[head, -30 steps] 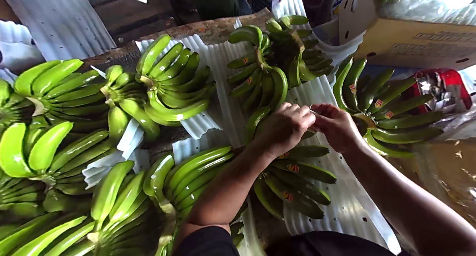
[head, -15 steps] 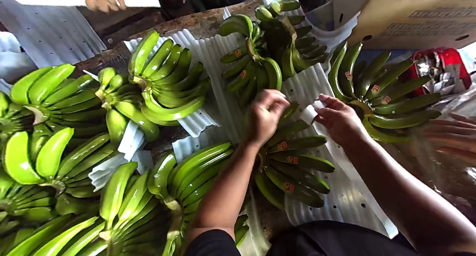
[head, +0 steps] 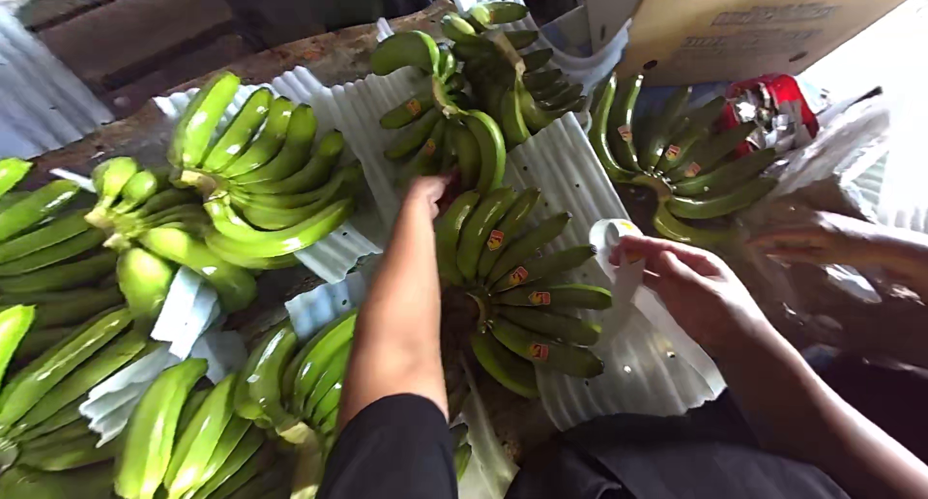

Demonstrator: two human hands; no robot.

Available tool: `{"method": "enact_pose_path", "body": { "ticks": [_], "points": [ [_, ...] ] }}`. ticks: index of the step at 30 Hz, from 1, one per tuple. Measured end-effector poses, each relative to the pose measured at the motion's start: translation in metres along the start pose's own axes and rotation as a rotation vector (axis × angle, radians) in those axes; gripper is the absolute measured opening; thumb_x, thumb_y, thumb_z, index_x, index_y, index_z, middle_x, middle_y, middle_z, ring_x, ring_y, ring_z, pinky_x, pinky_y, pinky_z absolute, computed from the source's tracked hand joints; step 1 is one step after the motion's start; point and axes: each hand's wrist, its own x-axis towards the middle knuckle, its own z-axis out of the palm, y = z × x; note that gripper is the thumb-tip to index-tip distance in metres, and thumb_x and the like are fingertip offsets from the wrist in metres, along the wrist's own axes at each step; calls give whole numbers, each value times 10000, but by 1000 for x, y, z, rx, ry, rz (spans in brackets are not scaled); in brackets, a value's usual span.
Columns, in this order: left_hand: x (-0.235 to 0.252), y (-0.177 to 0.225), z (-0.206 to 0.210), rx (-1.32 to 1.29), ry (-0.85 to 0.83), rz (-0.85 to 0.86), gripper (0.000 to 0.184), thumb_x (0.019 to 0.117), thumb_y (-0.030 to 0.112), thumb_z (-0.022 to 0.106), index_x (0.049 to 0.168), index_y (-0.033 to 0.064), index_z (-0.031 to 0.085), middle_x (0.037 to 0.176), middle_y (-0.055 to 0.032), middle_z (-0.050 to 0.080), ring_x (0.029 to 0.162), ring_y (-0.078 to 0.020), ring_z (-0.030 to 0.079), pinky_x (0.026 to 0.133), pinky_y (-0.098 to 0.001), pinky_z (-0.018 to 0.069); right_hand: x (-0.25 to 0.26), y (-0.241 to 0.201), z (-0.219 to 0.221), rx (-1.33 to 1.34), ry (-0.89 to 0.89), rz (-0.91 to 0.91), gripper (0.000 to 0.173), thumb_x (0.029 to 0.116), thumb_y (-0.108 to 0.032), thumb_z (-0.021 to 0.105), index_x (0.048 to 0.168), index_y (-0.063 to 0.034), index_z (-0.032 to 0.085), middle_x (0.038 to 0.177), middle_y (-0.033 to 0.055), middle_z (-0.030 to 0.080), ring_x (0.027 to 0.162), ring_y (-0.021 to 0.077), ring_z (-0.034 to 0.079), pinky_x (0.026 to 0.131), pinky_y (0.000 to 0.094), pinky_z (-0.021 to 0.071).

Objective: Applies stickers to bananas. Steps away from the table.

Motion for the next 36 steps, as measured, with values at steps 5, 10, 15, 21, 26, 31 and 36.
{"method": "enact_pose_path", "body": {
  "ticks": [5,10,15,21,26,31,36],
  "points": [
    [-78,17,4,156,17,710,307,893,79,749,1139,-80,657,1170,-245,635,998,-289,635,886,-445,530,-2,6,19,-14,113,24,430,906,119,554,1319,7,602,1069,70,735,788,124,728,732,278,629],
    [-190,3,31,336,-446,1340,144,867,136,770,997,79,796,1059,-65,717,1059,-192,651,930,-378,536,-7,12,31,-146,59,-9,548,894,100,593,1429,-1,533,1179,90,711,895,115,724,796,274,620],
    [-222,-10,38,673,-110,1652,100,891,65,685,827,100,752,883,-86,738,892,-259,728,946,-512,526,-11,3,41,-273,-56,19,530,874,51,603,1401,30,550,1197,67,710,1002,30,676,863,208,559],
    [-215,-33,35,546,99,1831,163,978,59,579,941,104,731,978,-77,747,1002,-250,714,1042,-491,485,-9,-11,45,182,-92,352,498,1017,-129,435,1509,-50,426,1331,95,618,1150,196,649,929,400,576],
    [-163,-11,19,70,-132,996,151,968,5,607,1030,-123,658,1039,-185,702,977,-193,690,905,-340,561,6,-4,42,182,218,247,441,1120,-269,296,1392,-20,538,1205,62,679,1072,148,670,894,350,565],
    [-25,11,-3,-505,102,69,187,1044,96,539,1194,-12,565,864,-69,594,651,-103,573,611,-246,520,6,4,12,265,283,103,253,1023,-27,437,1183,-12,633,1043,53,739,819,124,730,698,262,621],
    [14,8,7,-237,198,-100,373,999,127,622,1320,-55,563,1197,-233,628,1012,-302,624,877,-464,532,0,14,-15,310,179,-49,408,855,115,546,1181,-105,655,1051,33,743,768,117,730,655,268,637]
  ]
}}
